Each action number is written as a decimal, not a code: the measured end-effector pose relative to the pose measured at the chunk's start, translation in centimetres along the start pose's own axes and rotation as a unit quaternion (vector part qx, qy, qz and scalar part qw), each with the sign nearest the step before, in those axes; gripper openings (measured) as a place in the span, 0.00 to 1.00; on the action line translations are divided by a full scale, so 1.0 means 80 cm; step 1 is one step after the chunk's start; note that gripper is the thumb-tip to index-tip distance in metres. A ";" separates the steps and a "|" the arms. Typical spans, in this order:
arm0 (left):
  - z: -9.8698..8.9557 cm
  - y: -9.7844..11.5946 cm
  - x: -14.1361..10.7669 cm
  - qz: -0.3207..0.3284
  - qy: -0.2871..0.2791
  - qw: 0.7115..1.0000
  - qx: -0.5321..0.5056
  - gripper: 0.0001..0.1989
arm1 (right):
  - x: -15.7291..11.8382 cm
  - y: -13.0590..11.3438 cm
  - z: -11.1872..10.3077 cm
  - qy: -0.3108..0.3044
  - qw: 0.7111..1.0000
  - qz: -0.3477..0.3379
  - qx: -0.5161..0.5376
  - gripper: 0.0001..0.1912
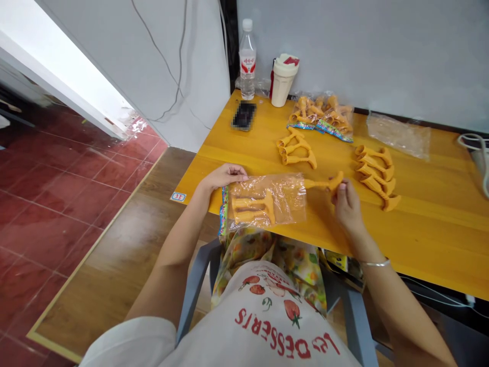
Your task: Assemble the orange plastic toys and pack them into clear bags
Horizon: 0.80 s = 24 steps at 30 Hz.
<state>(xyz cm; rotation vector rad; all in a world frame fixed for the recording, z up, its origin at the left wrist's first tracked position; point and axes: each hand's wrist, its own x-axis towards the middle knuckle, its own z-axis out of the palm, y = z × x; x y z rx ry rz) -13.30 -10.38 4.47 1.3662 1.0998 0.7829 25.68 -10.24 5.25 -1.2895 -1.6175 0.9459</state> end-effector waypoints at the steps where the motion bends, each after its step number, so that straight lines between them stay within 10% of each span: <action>1: 0.000 0.000 0.000 0.000 0.002 1.000 0.002 0.13 | -0.005 -0.001 -0.010 0.017 0.999 0.033 0.028 0.24; 10: 0.001 -0.001 0.002 -0.006 0.012 1.000 0.000 0.15 | -0.021 -0.028 0.005 -0.014 0.989 0.129 0.066 0.25; 18: 0.000 -0.001 0.001 0.001 -0.004 1.000 -0.007 0.13 | -0.016 0.007 -0.025 0.029 0.989 0.142 0.032 0.24; 24: 0.002 0.001 0.004 -0.006 0.000 1.000 -0.011 0.14 | -0.029 -0.024 0.034 -0.085 0.968 0.186 0.148 0.23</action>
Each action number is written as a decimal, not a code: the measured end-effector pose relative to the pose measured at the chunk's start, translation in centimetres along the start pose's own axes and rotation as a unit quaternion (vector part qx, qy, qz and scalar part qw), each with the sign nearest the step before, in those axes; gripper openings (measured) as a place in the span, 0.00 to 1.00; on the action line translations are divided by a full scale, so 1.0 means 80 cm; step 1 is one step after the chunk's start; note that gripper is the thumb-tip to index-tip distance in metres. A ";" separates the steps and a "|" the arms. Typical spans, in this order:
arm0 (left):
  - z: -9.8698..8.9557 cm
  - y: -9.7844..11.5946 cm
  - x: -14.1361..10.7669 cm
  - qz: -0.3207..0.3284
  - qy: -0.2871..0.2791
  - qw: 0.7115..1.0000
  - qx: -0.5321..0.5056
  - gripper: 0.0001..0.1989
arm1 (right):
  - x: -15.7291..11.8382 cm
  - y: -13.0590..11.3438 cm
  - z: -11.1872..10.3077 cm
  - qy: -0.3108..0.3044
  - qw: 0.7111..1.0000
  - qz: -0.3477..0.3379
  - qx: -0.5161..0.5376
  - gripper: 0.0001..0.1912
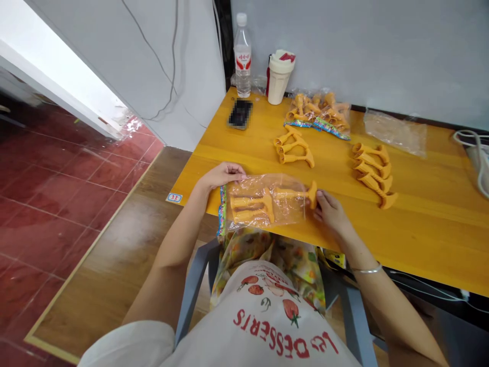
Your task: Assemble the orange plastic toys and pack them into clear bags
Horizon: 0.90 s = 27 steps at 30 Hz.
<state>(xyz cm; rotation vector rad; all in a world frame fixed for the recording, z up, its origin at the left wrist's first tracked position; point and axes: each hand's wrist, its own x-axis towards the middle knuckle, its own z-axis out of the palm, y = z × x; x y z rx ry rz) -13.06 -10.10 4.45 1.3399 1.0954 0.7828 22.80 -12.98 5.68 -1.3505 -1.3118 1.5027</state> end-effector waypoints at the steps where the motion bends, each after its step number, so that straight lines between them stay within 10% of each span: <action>1: 0.000 0.000 0.000 -0.001 0.001 1.000 -0.006 0.15 | 0.001 -0.005 0.016 -0.022 1.000 -0.001 0.018 0.23; 12: 0.003 0.001 -0.003 0.010 0.026 0.998 -0.060 0.17 | 0.028 -0.040 0.083 -0.212 0.975 0.064 0.026 0.28; 16: 0.002 0.001 -0.005 -0.004 0.028 0.997 -0.076 0.20 | 0.030 -0.035 0.073 -0.138 0.986 0.079 0.059 0.26; 19: -0.003 0.006 0.000 -0.038 -0.030 0.996 -0.078 0.23 | 0.032 -0.030 0.067 -0.085 0.994 0.044 0.051 0.26; 27: 0.026 0.058 0.053 -0.054 -0.236 0.967 0.078 0.19 | 0.031 -0.032 0.079 -0.197 0.979 0.048 0.012 0.25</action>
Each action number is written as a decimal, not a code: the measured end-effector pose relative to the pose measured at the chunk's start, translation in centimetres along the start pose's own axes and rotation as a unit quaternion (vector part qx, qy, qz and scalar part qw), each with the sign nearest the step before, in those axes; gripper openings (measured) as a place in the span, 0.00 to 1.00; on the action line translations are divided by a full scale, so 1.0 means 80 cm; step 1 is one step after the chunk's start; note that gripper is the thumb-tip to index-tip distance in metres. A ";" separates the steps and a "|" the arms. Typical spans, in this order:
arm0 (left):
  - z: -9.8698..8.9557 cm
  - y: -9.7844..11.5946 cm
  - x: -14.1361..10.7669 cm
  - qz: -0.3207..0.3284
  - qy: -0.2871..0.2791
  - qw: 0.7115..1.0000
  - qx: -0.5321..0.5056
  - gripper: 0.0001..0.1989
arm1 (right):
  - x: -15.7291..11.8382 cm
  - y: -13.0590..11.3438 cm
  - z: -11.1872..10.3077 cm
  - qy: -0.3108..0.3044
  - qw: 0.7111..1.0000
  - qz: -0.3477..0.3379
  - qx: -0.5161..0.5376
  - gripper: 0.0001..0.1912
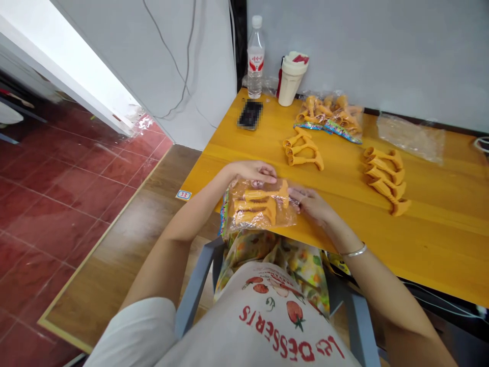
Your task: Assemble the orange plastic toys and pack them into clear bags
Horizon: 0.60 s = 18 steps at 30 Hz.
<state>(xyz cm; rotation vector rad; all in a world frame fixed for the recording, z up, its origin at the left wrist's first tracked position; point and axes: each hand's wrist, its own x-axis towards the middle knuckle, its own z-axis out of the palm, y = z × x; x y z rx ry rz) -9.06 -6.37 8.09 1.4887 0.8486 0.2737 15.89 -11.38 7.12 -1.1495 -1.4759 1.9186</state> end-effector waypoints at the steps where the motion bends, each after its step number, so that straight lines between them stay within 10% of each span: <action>1: 0.004 0.006 0.008 0.006 -0.019 1.000 0.003 0.17 | 0.000 0.001 0.003 -0.004 1.000 0.009 0.008 0.25; 9: 0.044 0.022 0.045 0.096 0.046 0.993 -0.041 0.15 | 0.018 0.018 0.011 0.006 0.993 -0.053 -0.108 0.26; 14: 0.033 0.019 0.050 0.105 0.077 0.990 0.050 0.12 | 0.026 0.013 -0.004 0.060 0.922 -0.179 -0.337 0.25; 18: 0.011 0.008 0.031 0.060 0.132 0.986 0.079 0.12 | 0.024 0.000 -0.042 0.083 0.861 -0.108 -0.490 0.21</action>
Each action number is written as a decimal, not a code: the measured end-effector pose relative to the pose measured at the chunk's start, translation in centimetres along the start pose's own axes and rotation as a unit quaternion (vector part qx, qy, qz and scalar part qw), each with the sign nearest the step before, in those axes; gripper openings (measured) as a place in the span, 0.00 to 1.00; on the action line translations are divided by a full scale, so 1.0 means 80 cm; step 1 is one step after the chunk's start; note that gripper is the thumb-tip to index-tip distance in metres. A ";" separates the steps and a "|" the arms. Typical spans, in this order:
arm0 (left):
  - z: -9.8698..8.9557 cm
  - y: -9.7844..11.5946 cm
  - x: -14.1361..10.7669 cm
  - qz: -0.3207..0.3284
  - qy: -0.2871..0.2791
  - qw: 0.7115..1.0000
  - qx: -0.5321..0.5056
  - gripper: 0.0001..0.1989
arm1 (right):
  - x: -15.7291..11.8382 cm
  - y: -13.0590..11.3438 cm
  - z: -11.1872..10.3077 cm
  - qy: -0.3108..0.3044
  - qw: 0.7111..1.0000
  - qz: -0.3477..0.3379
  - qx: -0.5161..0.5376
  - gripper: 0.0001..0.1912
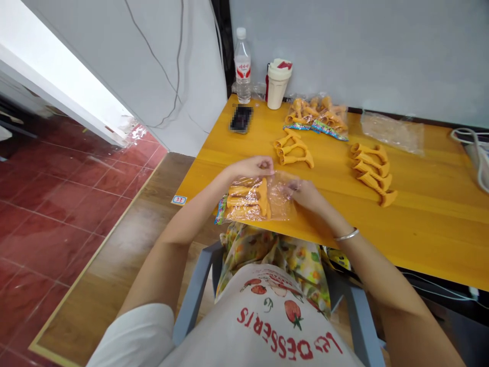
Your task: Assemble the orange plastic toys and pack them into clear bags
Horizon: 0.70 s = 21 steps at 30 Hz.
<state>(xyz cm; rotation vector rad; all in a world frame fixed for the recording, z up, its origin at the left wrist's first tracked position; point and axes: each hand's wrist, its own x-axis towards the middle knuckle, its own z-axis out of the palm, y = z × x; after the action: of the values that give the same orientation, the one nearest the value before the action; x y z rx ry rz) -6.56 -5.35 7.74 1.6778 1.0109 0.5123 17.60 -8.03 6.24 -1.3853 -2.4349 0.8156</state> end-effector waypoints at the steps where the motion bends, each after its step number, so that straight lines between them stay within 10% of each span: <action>1: -0.004 -0.004 -0.004 -0.015 -0.003 1.000 -0.004 0.15 | 0.004 0.007 -0.010 0.002 0.999 0.027 -0.046 0.19; 6: -0.003 -0.020 -0.005 -0.056 -0.055 0.995 0.065 0.20 | 0.050 0.023 -0.036 0.107 0.974 0.049 -0.194 0.18; 13: -0.006 -0.017 -0.010 -0.038 -0.008 0.985 0.168 0.16 | 0.073 0.012 -0.026 0.082 0.965 -0.002 -0.249 0.28; 17: -0.010 0.009 -0.027 0.030 0.055 0.967 0.247 0.15 | 0.037 0.029 -0.044 0.215 0.972 -0.039 -0.086 0.29; 21: 0.016 0.047 -0.016 0.123 0.041 0.945 0.301 0.13 | -0.009 0.055 -0.060 0.356 0.917 -0.014 0.182 0.27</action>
<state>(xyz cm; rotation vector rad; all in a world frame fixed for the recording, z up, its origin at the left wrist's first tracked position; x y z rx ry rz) -4.95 -7.46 10.96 2.3644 1.0914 0.4614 23.31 -5.13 7.77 -1.2147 -1.6455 0.5745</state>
